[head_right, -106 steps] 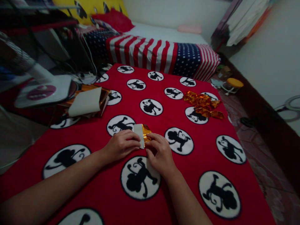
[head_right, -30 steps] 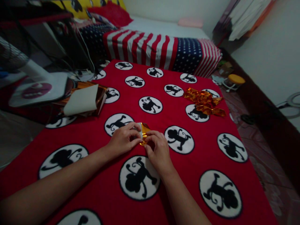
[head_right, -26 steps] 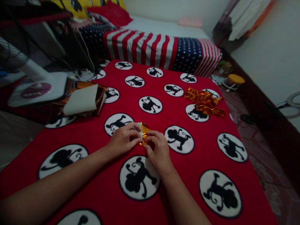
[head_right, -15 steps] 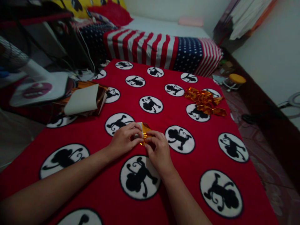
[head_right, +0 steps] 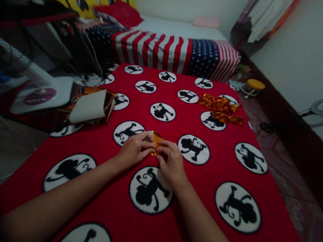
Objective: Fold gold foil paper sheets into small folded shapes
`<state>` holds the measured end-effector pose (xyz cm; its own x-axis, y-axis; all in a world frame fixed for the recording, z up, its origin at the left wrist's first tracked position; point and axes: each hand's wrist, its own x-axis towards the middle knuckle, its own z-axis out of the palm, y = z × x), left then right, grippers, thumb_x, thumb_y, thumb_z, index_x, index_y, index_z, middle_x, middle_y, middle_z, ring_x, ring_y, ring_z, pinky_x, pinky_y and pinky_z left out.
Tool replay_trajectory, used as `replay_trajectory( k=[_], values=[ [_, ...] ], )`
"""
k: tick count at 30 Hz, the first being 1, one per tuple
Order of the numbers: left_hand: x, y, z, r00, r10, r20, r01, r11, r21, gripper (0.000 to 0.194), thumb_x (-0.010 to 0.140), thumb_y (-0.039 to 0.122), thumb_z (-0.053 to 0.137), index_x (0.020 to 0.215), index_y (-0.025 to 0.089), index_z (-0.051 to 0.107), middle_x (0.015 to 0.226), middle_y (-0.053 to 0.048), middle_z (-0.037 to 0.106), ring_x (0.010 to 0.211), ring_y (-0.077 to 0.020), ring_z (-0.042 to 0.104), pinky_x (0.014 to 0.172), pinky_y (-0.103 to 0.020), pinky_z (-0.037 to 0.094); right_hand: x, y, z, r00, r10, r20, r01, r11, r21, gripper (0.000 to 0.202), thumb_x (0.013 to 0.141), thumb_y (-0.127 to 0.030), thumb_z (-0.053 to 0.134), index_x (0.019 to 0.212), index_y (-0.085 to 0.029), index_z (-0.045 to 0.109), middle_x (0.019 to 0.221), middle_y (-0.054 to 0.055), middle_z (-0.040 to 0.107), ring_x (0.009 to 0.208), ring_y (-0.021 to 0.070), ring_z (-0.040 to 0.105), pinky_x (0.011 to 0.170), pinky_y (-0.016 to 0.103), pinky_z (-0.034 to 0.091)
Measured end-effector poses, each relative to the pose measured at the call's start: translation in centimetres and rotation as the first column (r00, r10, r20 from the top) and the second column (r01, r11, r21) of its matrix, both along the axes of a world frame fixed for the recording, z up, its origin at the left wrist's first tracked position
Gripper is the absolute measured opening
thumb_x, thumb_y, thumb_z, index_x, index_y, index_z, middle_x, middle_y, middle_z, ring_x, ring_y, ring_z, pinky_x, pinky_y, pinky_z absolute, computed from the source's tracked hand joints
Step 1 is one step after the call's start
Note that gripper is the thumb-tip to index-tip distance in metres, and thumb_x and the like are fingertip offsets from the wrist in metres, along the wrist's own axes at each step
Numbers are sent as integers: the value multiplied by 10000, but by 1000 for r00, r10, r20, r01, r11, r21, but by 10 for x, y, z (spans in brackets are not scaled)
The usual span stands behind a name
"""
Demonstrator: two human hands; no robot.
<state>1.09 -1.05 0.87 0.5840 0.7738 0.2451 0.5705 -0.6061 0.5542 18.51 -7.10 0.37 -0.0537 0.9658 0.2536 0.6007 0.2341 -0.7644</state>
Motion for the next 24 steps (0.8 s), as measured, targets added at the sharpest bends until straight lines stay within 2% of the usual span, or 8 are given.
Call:
replay_trajectory(
  k=[5, 10, 13, 24],
  values=[
    [0, 0, 1, 1000, 1, -10, -1, 1000, 2, 157, 840, 226, 630, 901, 291, 759, 996, -21, 605, 906, -167, 578, 811, -306, 471, -2, -2, 2, 999, 2, -33, -2, 1000, -1, 260, 777, -34, 577, 877, -240, 702, 1113, 57, 638, 1065, 229, 575, 950, 432, 457],
    [0, -1, 2, 1000, -7, -5, 7, 1000, 4, 154, 839, 225, 631, 896, 294, 756, 1005, -16, 603, 918, -166, 575, 799, -297, 465, -9, -2, 2, 997, -71, -21, 71, 997, 14, 120, 787, -121, 643, 823, -228, 685, 1063, 65, 635, 1027, 239, 569, 921, 430, 450],
    [0, -1, 2, 1000, -12, -7, 12, 1000, 1, 147, 844, 236, 628, 893, 293, 755, 1001, -14, 601, 917, -166, 570, 791, -298, 458, -13, -1, 1, 994, -108, 20, 107, 994, 31, 105, 777, -118, 659, 783, -223, 661, 1037, 62, 626, 1015, 240, 557, 912, 427, 437],
    [0, 0, 1, 1000, -5, 18, 5, 1000, -23, 195, 850, 188, 602, 916, 291, 754, 970, -15, 612, 892, -159, 572, 786, -292, 454, -13, -3, 1, 996, -70, 62, 69, 998, 15, 204, 763, -76, 651, 886, -230, 599, 1072, 59, 600, 1030, 250, 534, 906, 427, 423]
  ],
)
